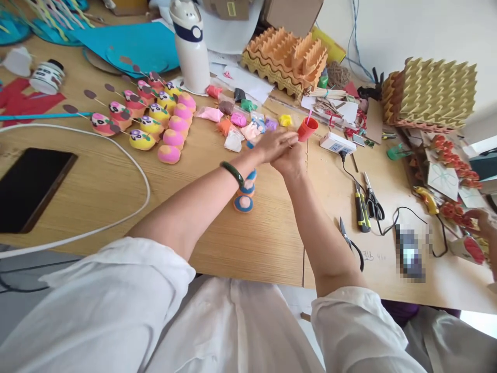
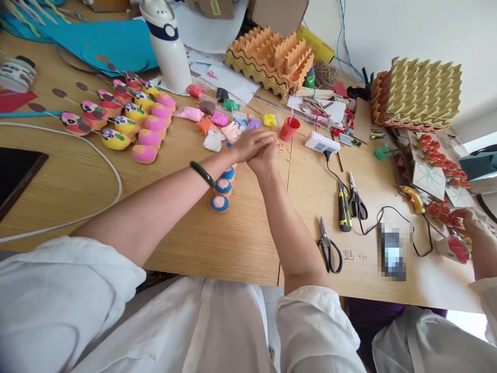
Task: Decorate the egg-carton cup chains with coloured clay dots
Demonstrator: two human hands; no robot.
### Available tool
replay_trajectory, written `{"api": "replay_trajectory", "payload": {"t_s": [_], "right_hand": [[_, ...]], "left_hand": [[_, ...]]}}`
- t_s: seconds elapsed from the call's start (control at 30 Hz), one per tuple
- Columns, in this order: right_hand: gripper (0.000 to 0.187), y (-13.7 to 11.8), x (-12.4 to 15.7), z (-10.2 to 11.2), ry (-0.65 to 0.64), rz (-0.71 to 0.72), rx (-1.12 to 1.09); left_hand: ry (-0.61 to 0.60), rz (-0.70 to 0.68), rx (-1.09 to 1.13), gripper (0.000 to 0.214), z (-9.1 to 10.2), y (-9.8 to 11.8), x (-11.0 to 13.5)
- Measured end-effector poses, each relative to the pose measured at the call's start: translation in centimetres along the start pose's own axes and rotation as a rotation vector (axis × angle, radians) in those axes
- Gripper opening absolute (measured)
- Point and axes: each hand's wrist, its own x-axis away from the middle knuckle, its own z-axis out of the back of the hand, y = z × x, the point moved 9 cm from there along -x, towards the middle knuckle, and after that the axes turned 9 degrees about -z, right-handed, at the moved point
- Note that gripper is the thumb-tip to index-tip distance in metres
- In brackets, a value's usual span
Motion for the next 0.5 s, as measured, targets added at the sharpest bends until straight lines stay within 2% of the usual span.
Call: {"api": "replay_trajectory", "payload": {"t_s": [0.03,0.07,0.1,0.13,0.17,0.27,0.4,0.47,0.5], "right_hand": [[0.031,0.0,0.0,-0.2,-0.069,-0.007,0.009],[0.032,-0.3,0.0,-0.5,-0.172,0.023,0.03],[0.031,-1.0,0.2,-0.3,-0.242,0.087,0.053],[0.026,-1.7,0.3,0.2,-0.267,0.159,0.083],[0.022,-2.1,0.3,1.2,-0.243,0.198,0.121],[0.014,-0.6,0.5,3.5,-0.135,0.144,0.238],[0.007,2.8,2.9,2.6,-0.202,0.16,0.326],[0.007,4.7,4.2,1.8,-0.23,0.168,0.355],[0.007,5.5,4.7,1.5,-0.241,0.171,0.362]], "left_hand": [[0.023,0.131,-0.02,0.031,0.9,-1.3,0.5],[0.053,0.193,-0.039,0.029,2.1,-1.8,0.9],[0.105,0.227,-0.05,0.026,3.5,-2.0,1.2],[0.21,0.239,-0.029,0.02,5.4,-1.8,1.5],[0.283,0.214,0.009,0.022,7.0,-1.2,1.8],[0.337,0.163,0.012,0.023,10.0,0.9,3.5],[0.455,0.254,-0.18,0.02,13.1,2.0,9.8],[0.462,0.41,-0.302,0.022,13.5,1.4,13.6],[0.415,0.474,-0.321,0.032,13.1,1.0,15.0]]}}
